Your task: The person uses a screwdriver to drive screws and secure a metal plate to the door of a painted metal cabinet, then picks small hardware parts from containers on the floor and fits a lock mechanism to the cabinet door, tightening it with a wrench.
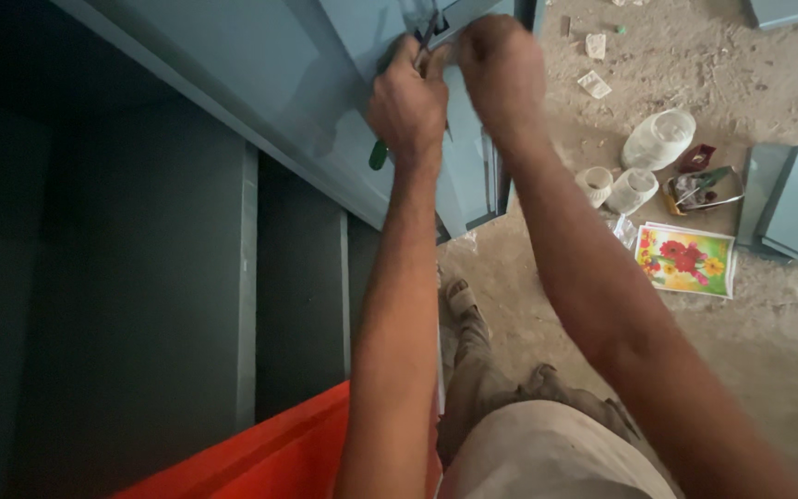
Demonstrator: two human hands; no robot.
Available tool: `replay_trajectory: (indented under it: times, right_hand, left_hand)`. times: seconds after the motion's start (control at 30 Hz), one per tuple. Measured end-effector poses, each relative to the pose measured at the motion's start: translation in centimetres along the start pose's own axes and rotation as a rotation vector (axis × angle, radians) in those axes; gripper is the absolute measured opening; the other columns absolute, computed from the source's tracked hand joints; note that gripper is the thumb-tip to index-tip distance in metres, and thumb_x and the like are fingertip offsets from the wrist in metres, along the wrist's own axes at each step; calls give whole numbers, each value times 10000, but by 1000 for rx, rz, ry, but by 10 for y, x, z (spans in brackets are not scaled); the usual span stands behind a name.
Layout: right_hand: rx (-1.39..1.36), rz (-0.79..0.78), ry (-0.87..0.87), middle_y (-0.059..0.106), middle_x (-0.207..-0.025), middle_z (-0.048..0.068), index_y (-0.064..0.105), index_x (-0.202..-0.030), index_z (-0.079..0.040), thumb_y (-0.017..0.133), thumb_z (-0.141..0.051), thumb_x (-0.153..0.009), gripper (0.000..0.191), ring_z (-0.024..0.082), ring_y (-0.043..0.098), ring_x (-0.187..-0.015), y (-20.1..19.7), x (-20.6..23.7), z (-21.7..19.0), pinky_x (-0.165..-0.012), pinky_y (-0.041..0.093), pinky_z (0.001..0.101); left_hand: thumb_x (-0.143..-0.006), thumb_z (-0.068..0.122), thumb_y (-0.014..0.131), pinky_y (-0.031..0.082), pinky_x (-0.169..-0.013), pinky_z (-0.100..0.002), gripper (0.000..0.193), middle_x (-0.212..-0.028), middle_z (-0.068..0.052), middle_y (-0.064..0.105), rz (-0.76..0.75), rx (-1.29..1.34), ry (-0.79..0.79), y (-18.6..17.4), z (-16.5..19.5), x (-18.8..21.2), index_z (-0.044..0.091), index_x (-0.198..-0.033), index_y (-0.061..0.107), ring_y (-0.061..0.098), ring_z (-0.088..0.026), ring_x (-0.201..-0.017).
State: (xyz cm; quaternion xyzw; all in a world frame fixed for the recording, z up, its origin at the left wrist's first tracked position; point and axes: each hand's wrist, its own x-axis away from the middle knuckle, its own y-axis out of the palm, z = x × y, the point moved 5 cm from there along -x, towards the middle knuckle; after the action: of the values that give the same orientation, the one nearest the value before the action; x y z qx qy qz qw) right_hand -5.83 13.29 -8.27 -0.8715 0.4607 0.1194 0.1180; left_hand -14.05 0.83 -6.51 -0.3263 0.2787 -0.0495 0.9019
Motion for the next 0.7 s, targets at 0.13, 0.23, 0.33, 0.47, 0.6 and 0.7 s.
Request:
replay_trajectory:
  times: [0.13, 0.23, 0.33, 0.47, 0.6, 0.7]
  right_hand:
    - [242, 112, -369, 720, -965, 97, 742, -1081, 11, 703, -139, -956, 199, 189, 711, -856, -6, 15, -18, -759, 600, 367]
    - [-522, -134, 536, 724, -892, 50, 690, -982, -36, 644, -318, -973, 286, 168, 731, -796, 11, 14, 21, -650, 618, 370]
    - [-679, -177, 499, 724, -930, 41, 681, -1027, -31, 644, -322, -1016, 294, 176, 724, -846, 18, 7, 13, -738, 647, 382]
    - [-755, -179, 569, 741, -924, 50, 680, -995, -37, 656, -263, -989, 227, 169, 728, -850, 22, 2, 11, -763, 665, 412]
    - [-787, -193, 648, 710, -882, 33, 681, -980, -57, 658, -241, -998, 186, 162, 705, -809, 23, 0, 14, -740, 643, 402]
    - [-838, -164, 612, 697, -852, 47, 694, -995, -42, 672, -199, -981, 159, 171, 691, -776, 24, -1, 14, -731, 635, 385]
  left_hand:
    - [-922, 459, 709, 545, -687, -509, 312, -811, -87, 749, 9, -63, 0, -3, 5, -1, 153, -905, 655, 724, -388, -829]
    - [-907, 441, 692, 542, -654, -505, 276, -840, -46, 771, 9, -19, -14, -8, 9, 1, 170, -951, 663, 731, -366, -806]
    - [-913, 443, 694, 549, -673, -496, 284, -834, -34, 774, -6, 1, -32, -11, 13, 1, 163, -948, 664, 741, -347, -821]
    - [-922, 442, 687, 550, -673, -492, 287, -821, -35, 769, -12, 23, -24, -11, 12, 0, 158, -955, 659, 750, -334, -814]
    - [-925, 431, 685, 555, -658, -484, 279, -844, -40, 770, -13, 64, -5, -8, 9, 0, 156, -969, 663, 749, -334, -809]
    - [-925, 464, 695, 559, -670, -482, 304, -834, -58, 765, 5, -16, 1, -4, 6, -1, 163, -953, 671, 746, -341, -815]
